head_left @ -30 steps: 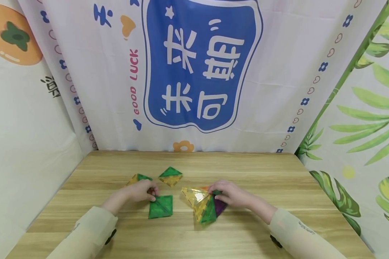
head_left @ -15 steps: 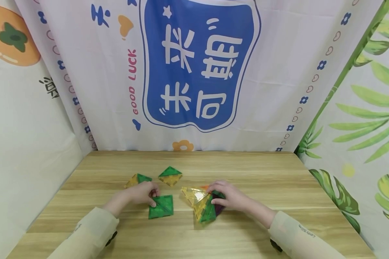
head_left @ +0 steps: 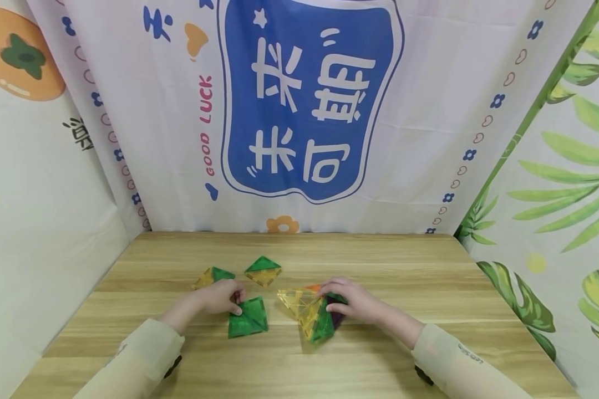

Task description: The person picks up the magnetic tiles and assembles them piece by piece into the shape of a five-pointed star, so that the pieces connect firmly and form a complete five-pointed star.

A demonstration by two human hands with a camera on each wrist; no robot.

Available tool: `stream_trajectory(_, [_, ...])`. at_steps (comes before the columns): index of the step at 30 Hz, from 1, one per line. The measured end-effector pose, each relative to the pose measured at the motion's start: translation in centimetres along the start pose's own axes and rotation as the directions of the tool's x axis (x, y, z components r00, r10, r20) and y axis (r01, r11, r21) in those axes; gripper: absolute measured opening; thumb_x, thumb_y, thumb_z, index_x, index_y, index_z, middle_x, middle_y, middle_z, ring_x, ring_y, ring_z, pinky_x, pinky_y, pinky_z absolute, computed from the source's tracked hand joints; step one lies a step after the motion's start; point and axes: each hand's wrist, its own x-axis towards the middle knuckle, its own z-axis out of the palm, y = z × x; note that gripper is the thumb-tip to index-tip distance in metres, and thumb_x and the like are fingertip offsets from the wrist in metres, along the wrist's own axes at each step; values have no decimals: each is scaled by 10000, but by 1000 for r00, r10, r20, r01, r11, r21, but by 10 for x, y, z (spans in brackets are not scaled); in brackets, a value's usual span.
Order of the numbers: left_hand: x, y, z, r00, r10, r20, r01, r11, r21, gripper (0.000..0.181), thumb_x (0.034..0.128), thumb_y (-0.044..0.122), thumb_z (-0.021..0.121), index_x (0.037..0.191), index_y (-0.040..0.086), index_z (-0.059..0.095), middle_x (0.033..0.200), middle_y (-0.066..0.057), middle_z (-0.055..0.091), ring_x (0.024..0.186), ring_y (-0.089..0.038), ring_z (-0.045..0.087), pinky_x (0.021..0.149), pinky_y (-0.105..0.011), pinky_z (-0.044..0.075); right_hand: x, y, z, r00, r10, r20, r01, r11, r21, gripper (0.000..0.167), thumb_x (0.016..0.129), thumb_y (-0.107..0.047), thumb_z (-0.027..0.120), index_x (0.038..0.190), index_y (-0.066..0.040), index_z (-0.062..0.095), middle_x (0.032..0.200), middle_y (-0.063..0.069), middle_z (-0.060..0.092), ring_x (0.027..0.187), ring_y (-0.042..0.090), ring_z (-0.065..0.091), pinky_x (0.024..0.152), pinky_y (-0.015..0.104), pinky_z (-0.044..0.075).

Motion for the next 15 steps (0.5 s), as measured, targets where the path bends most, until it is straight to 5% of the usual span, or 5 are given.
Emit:
stream_trajectory(9, [-3, -5, -7, 997, 73, 3, -73, 997, -38, 98, 854, 133, 684, 877, 102, 595, 818, 28, 553, 752, -100, 488, 652, -249, 437, -1, 1, 1, 999, -43, -27, 42, 999, -12, 311, 915, -289, 609, 1204, -175, 592, 1261, 15, 570, 1207, 201, 509, 1017, 406, 423])
stream_trajectory(15, [-2, -5, -17, 997, 59, -48, -63, 994, -84, 41, 892, 135, 641, 910, 108, 617, 881, 30, 596, 853, -116, 559, 730, -286, 492, 0, 3, 2, 999, -49, -24, 49, 999, -2, 300, 915, -295, 610, 1195, -188, 588, 1246, 11, 584, 1208, 175, 507, 1035, 389, 409])
